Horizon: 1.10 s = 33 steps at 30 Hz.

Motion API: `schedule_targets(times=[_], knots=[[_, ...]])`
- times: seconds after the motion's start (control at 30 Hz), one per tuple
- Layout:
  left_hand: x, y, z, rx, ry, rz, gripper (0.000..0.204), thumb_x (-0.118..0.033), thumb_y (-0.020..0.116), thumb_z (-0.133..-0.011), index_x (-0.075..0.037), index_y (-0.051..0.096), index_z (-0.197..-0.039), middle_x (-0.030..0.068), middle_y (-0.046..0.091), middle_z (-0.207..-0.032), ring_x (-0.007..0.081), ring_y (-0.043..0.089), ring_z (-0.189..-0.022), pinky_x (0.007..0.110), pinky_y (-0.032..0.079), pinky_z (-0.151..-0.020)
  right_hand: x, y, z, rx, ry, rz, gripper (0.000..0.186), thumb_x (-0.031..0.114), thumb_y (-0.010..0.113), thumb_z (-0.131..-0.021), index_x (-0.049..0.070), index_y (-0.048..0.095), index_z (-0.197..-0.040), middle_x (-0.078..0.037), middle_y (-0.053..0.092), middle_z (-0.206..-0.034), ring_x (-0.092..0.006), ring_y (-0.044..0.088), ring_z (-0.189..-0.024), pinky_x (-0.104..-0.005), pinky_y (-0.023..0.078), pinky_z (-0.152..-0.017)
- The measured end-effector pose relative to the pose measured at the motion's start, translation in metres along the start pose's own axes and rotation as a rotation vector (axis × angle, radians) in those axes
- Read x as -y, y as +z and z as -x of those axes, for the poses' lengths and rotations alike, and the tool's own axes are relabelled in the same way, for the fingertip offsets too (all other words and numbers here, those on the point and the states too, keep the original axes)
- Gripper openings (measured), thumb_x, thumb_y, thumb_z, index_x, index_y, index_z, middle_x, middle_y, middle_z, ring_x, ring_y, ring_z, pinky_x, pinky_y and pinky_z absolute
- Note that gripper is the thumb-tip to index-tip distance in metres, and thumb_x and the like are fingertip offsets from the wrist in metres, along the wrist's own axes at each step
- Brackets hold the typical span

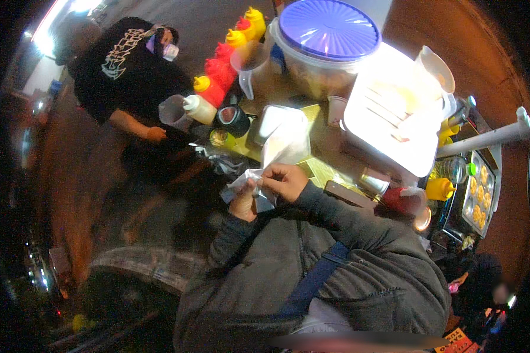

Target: The person scoops fried food into a paper cup, pours sauce from a plastic jug, places the cup into a styrofoam container, and seals it in a plastic bag. They then use a spoon to scoop batter into a round pan and add condiments from squeeze bottles.

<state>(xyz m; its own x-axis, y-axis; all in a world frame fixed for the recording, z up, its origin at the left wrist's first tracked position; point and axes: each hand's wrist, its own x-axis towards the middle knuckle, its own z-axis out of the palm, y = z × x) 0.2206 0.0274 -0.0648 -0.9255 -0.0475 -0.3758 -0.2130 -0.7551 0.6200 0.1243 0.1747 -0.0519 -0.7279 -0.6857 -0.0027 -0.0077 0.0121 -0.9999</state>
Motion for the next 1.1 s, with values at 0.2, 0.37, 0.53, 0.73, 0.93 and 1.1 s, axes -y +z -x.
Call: schedule_targets(times=[0.2, 0.37, 0.53, 0.73, 0.93, 1.1], knots=[[0.011, -0.025, 0.009, -0.284, 0.125, -0.296, 0.030, -0.021, 0.075, -0.086, -0.007, 0.059, -0.107, 0.0028, 0.065, -0.097, 0.0167, 0.062, -0.088, 0.031, 0.051, -0.080, 0.003, -0.001, 0.007, -0.152, -0.096, 0.084, 0.014, 0.014, 0.064, -0.089, 0.002, 0.062, -0.082, -0.001, 0.061, -0.073, -0.0081, 0.053, -0.066, -0.0251, 0.044, -0.060], [0.015, -0.079, 0.004, -0.505, 0.483, -1.171, 0.024, -0.006, 0.072, -0.083, -0.006, 0.053, -0.099, 0.0012, 0.057, -0.084, 0.0121, 0.056, -0.071, 0.027, 0.048, -0.072, 0.002, -0.004, 0.006, -0.041, 0.040, -0.416, 0.013, 0.017, 0.061, -0.094, 0.004, 0.060, -0.094, -0.001, 0.060, -0.085, -0.0087, 0.055, -0.080, -0.0248, 0.045, -0.074], [0.005, -0.108, 0.013, -0.599, 0.205, -0.492, 0.027, -0.002, 0.066, -0.085, -0.007, 0.056, -0.109, 0.0054, 0.062, -0.094, 0.0191, 0.062, -0.087, 0.037, 0.054, -0.083, -0.008, -0.006, 0.001, 0.035, 0.323, -1.015, 0.021, 0.025, 0.053, -0.100, 0.004, 0.056, -0.102, -0.004, 0.060, -0.087, -0.0163, 0.058, -0.083, -0.0300, 0.047, -0.080], [-0.021, -0.078, 0.042, -0.057, 0.233, 0.474, 0.023, -0.006, 0.062, -0.091, -0.003, 0.061, -0.114, 0.0138, 0.064, -0.116, 0.0256, 0.062, -0.105, 0.044, 0.053, -0.092, -0.007, -0.004, -0.011, -0.029, 0.352, -1.138, 0.027, 0.031, 0.050, -0.101, 0.005, 0.055, -0.107, -0.008, 0.062, -0.094, -0.0189, 0.061, -0.089, -0.0369, 0.052, -0.082], [-0.032, -0.045, 0.046, -0.065, 0.223, 0.039, 0.059, -0.026, 0.080, -0.078, -0.004, 0.049, -0.124, 0.0103, 0.060, -0.112, 0.0217, 0.062, -0.093, 0.035, 0.054, -0.078, -0.008, -0.007, -0.019, 0.109, 0.045, -0.242, 0.018, 0.021, 0.057, -0.098, 0.005, 0.055, -0.106, -0.002, 0.059, -0.090, -0.0109, 0.055, -0.080, -0.0277, 0.048, -0.073], [-0.052, -0.066, 0.045, -0.092, -0.092, -0.508, 0.029, -0.022, 0.068, -0.090, -0.005, 0.057, -0.110, 0.0037, 0.062, -0.094, 0.0117, 0.059, -0.071, 0.024, 0.048, -0.056, -0.007, -0.018, -0.036, -0.026, 0.063, -0.025, 0.027, 0.010, 0.069, -0.084, 0.003, 0.057, -0.107, -0.003, 0.063, -0.096, -0.0146, 0.059, -0.088, -0.0290, 0.047, -0.082]])
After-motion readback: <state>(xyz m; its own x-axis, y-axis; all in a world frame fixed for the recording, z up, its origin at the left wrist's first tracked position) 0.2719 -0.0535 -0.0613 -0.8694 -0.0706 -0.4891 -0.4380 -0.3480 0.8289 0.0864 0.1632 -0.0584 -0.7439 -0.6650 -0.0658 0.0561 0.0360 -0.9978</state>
